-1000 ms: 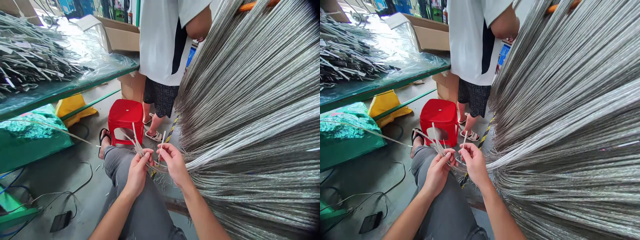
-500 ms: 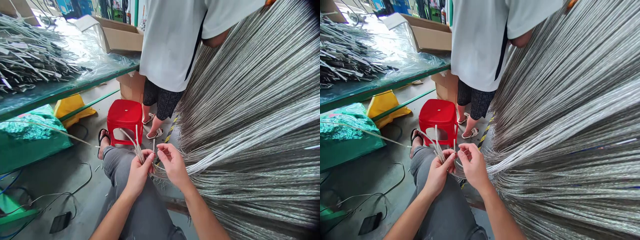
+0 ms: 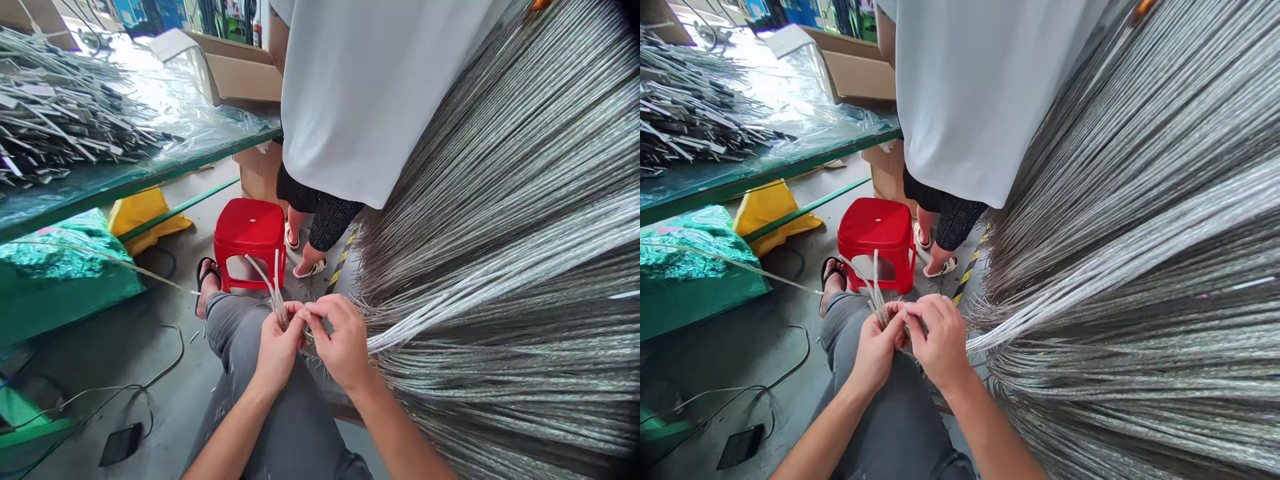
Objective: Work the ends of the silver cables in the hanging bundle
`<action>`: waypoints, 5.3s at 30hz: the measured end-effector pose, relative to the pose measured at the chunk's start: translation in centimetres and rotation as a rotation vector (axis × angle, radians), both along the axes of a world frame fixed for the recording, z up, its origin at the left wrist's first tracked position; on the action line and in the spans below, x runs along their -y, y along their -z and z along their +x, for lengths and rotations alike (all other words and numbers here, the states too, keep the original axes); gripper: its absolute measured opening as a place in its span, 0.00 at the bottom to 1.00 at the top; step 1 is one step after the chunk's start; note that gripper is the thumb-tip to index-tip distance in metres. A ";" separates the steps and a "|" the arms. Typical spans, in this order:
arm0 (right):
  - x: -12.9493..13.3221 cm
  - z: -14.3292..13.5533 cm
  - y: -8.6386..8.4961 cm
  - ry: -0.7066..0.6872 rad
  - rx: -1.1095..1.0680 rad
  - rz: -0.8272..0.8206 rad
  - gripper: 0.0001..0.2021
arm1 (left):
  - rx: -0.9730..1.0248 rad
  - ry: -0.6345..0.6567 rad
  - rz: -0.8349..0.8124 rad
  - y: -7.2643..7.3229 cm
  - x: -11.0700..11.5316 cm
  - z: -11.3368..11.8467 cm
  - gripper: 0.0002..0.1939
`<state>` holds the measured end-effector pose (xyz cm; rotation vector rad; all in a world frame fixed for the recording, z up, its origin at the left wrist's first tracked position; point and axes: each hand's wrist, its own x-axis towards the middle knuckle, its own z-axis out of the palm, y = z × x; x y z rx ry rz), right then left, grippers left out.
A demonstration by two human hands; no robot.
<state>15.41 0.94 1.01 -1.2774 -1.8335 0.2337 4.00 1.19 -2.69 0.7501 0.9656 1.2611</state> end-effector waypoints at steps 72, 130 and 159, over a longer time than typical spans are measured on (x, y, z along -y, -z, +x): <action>-2.3 0.6 -1.0 -0.086 -0.644 -0.509 0.14 | 0.047 0.125 -0.001 -0.4 -0.1 -0.5 0.15; -2.2 -2.5 0.8 0.133 -1.370 -0.735 0.21 | -0.173 0.161 0.075 -0.5 -0.6 0.3 0.25; -6.3 -2.3 0.9 0.197 -1.417 -0.699 0.19 | -0.171 0.128 0.048 -0.7 -1.1 0.5 0.24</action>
